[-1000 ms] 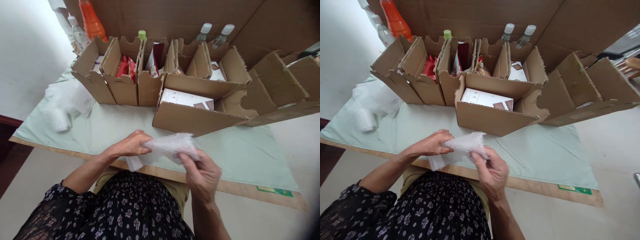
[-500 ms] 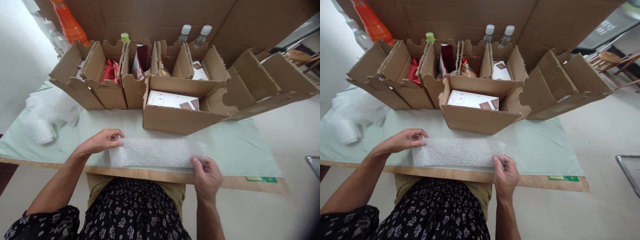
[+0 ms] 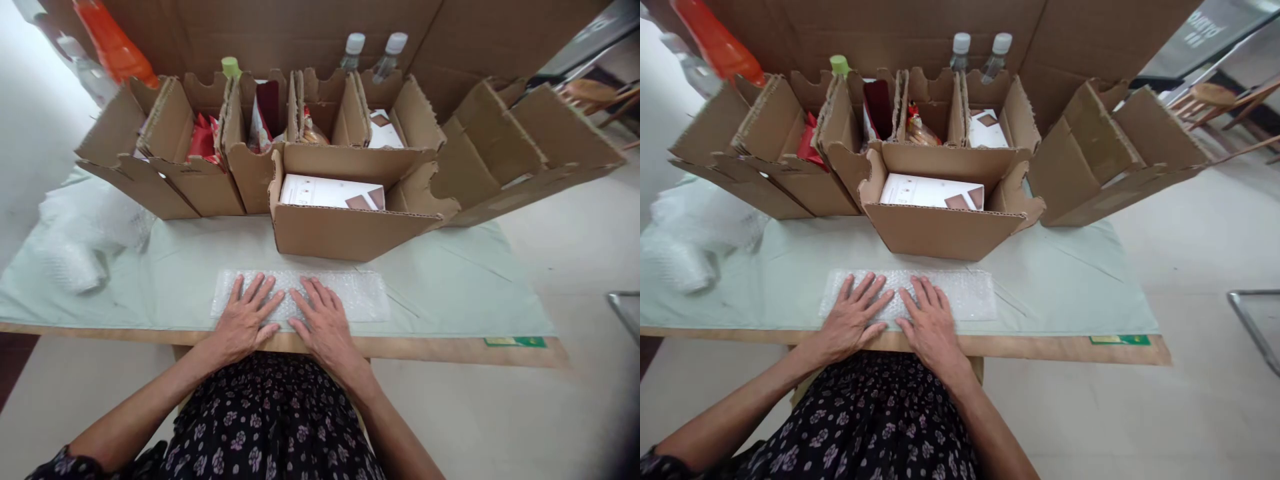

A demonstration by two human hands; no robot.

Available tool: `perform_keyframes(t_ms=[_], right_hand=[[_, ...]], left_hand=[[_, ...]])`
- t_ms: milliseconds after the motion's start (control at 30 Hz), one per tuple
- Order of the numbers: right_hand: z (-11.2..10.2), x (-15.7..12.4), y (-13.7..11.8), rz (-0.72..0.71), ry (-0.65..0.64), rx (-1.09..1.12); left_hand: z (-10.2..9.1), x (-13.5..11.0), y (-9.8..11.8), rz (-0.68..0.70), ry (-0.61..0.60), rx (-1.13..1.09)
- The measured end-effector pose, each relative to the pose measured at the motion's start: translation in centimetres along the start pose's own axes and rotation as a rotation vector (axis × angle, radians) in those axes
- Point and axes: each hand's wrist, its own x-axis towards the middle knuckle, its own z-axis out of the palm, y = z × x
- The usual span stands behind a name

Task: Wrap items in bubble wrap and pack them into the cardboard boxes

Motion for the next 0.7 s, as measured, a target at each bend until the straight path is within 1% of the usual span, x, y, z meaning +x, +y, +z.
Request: perform_keyframes(t_ms=[33, 67, 133, 167, 233, 300, 333, 400, 500, 600, 667, 700], right_hand=[[0.2, -0.4, 0.6, 0.015, -0.010, -0.015], [0.2, -1.2, 1.5, 0.058, 0.013, -0.039], [-0.6, -3.3, 4.2, 0.210, 0.093, -0.114], [-1.2, -4.5, 5.6, 0.300, 0.134, -0.159], [-2.7, -6.3, 7.9, 0.463, 0.208, -0.233], [-3.7, -7.1, 9.3, 0.568, 0.262, -0.266], [-3.9, -7.1, 9.7, 0.597, 0.277, -0.269], [-3.7, -6.4, 10.0, 0.625, 0.281, -0.260], [-3.1, -4.8, 9.8, 0.604, 0.276, -0.173], [-3.3, -4.3, 8.8, 0.586, 0.358, 0.037], [-3.7, -4.8, 7.5, 0.621, 0.442, 0.241], [-3.8, -5.2, 6.5, 0.637, 0.487, 0.355]], left_hand=[[0.2, -0.1, -0.3, 0.005, -0.030, -0.004], [0.3, -0.2, -0.7, 0.014, -0.054, -0.017], [-0.3, -0.6, -1.6, 0.014, -0.056, -0.058], [-0.7, -0.9, -2.0, -0.015, -0.020, -0.075], [-1.7, -1.6, -2.9, -0.142, 0.121, -0.083], [-2.3, -2.4, -3.9, -0.320, 0.281, -0.038], [-2.4, -2.7, -4.2, -0.399, 0.332, -0.004], [-2.1, -3.1, -4.6, -0.507, 0.358, 0.055], [-1.2, -3.1, -3.8, -0.558, 0.335, 0.036], [-1.1, -3.0, -2.9, -0.575, 0.363, -0.141], [-2.0, -3.2, -3.3, -0.619, 0.369, -0.305], [-2.7, -3.2, -4.0, -0.649, 0.373, -0.374]])
